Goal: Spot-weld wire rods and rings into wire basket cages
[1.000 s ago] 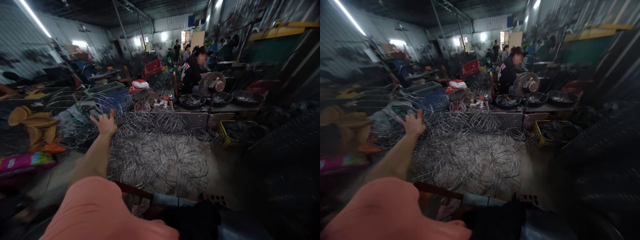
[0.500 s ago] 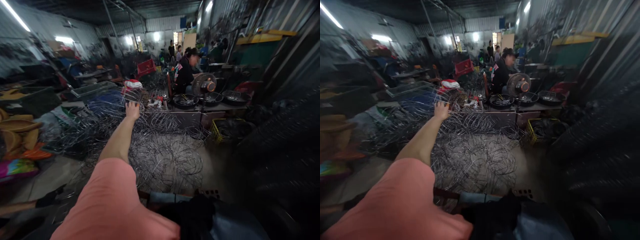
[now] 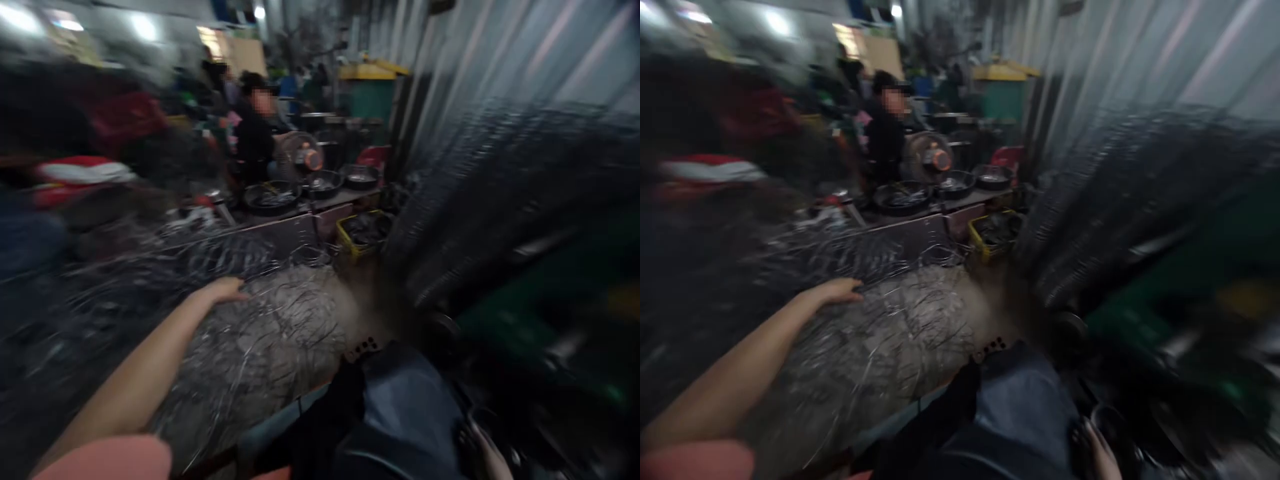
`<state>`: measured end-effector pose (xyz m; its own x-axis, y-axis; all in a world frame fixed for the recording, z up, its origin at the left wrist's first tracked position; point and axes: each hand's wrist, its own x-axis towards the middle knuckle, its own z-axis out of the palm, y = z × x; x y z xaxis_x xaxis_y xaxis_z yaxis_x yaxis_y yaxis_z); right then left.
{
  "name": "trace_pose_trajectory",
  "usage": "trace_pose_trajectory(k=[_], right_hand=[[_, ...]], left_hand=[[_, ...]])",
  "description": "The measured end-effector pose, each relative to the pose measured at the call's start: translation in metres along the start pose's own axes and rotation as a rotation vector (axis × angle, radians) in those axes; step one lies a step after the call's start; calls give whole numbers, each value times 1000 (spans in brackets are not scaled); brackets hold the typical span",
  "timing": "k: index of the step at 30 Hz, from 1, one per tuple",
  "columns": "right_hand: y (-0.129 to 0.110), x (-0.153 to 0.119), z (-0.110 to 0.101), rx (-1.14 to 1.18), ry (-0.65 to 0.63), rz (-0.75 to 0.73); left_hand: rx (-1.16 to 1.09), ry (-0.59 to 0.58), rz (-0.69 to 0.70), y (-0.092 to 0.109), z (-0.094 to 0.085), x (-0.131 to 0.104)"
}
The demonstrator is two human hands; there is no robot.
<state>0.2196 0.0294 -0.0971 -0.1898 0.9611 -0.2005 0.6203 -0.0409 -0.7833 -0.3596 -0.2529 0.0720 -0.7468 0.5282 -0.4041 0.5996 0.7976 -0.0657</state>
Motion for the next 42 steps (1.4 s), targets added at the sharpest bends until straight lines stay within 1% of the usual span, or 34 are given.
trace_pose_trajectory(k=[2,3,5,7,8,10,12,15,17,18,20,22,23,24,25,26,28,30,31,32,33,34,36,38,39,40,42], right_hand=[[8,-6,2,133,72,98],[10,-9,5,231,80,147],[10,-18,8,442,55,235],[8,-33,6,636,3,299],[6,-43,2,700,-9,312],[6,-63,-12,793,20,319],[7,-80,-32,801,130,316],[15,-97,-60,646,414,259],[20,-104,-71,514,558,211],[22,-107,-73,457,593,195],[22,-113,-76,361,585,171],[17,-121,-86,243,552,95],[14,-126,-97,158,568,45],[12,-131,-113,49,611,-2],[12,-138,-134,-84,696,-27],[13,-146,-159,-222,810,-21],[21,-164,-213,-469,1024,57],[35,-181,-265,-656,1180,222],[42,-187,-286,-710,1234,330],[49,-191,-303,-740,1257,441],[55,-193,-316,-752,1247,548],[60,-193,-323,-755,1204,641],[64,-187,-326,-773,1048,768],[60,-179,-318,-825,882,837],[56,-176,-312,-851,823,859],[51,-175,-307,-871,788,880],[40,-181,-302,-889,786,928]], left_hand=[[2,-20,205,48,8,17],[-11,-41,326,76,13,23],[-33,-76,554,135,24,29],[-45,-122,754,197,35,25],[-62,-163,843,226,40,20],[-158,-254,998,280,50,4],[-286,-378,1135,325,60,-13],[-430,-558,1290,382,77,-35],[-495,-614,1324,412,94,-46],[-535,-625,1312,424,104,-50],[-650,-637,1215,442,129,-57],[-785,-628,1050,450,155,-59],[-836,-609,978,451,167,-59],[-866,-573,934,451,177,-57],[-876,-541,930,450,185,-55],[-873,-512,941,449,191,-53],[-850,-494,977,447,197,-49],[-849,-498,971,446,198,-47],[-861,-500,959,446,198,-48],[-877,-501,945,447,197,-48],[-894,-501,932,447,196,-49],[-910,-503,920,448,195,-50],[-929,-513,886,449,192,-52],[-935,-519,848,448,188,-55],[-931,-518,834,447,186,-56],[-919,-515,823,445,184,-58],[-876,-507,813,442,178,-61]])
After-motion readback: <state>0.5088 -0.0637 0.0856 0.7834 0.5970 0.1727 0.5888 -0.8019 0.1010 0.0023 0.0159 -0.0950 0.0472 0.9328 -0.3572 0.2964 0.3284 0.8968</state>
